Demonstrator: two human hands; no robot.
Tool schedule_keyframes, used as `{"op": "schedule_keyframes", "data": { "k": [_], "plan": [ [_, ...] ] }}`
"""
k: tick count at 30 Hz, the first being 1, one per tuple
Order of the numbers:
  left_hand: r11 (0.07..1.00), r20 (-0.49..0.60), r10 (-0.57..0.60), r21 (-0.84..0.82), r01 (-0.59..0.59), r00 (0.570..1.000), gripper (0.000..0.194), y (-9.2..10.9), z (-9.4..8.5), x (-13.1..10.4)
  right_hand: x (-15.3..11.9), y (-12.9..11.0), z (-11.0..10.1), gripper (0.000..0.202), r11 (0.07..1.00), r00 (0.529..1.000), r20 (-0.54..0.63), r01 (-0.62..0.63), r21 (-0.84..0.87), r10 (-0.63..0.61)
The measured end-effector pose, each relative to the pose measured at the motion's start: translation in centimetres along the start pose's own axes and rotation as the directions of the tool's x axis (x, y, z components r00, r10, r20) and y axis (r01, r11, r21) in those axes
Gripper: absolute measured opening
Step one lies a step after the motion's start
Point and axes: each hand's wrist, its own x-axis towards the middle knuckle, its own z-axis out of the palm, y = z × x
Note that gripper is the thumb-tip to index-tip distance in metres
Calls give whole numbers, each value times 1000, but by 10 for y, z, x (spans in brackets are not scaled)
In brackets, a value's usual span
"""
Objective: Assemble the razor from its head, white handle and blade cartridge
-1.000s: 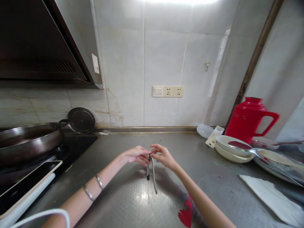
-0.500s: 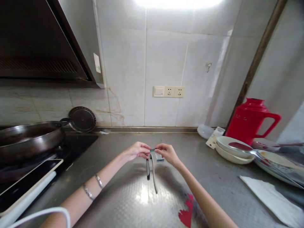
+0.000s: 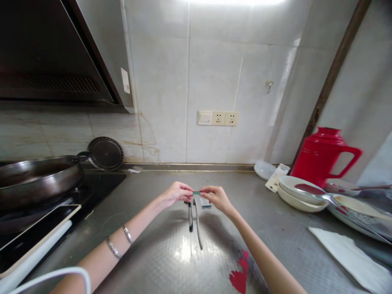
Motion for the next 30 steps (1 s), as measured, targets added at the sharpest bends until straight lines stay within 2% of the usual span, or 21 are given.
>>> {"op": "schedule_keyframes", "data": {
  "k": [5,12,18,21,23,27,30],
  "plan": [
    [999,27,4,49,-5,1000,28,-2,7,-3,-1,-2,0,30,999,999,-11,33,-19,-34],
    [987,16,37,158,-39,999,28,-8,27,-7,-2,-8,2,29,996,996,-26,88,-18,-88],
    [983,8,65,172,-65,998,34,-10,30,-6,-2,-13,5,32,998,997,-33,63,1,-63],
    [988,-11,98,120,-96,995,36,-10,30,-4,-3,-17,4,36,999,997,-62,45,21,-43],
    [993,-85,117,37,-115,989,35,-10,30,-3,-4,-19,2,35,997,991,-107,73,-14,-74],
    [974,-241,128,-154,-168,962,33,-11,32,-3,-8,-22,2,27,941,954,-148,219,-260,-262],
    [957,-275,134,-213,-196,952,32,-12,35,-4,-12,-23,6,24,877,933,-125,262,-403,-336]
  ]
}}
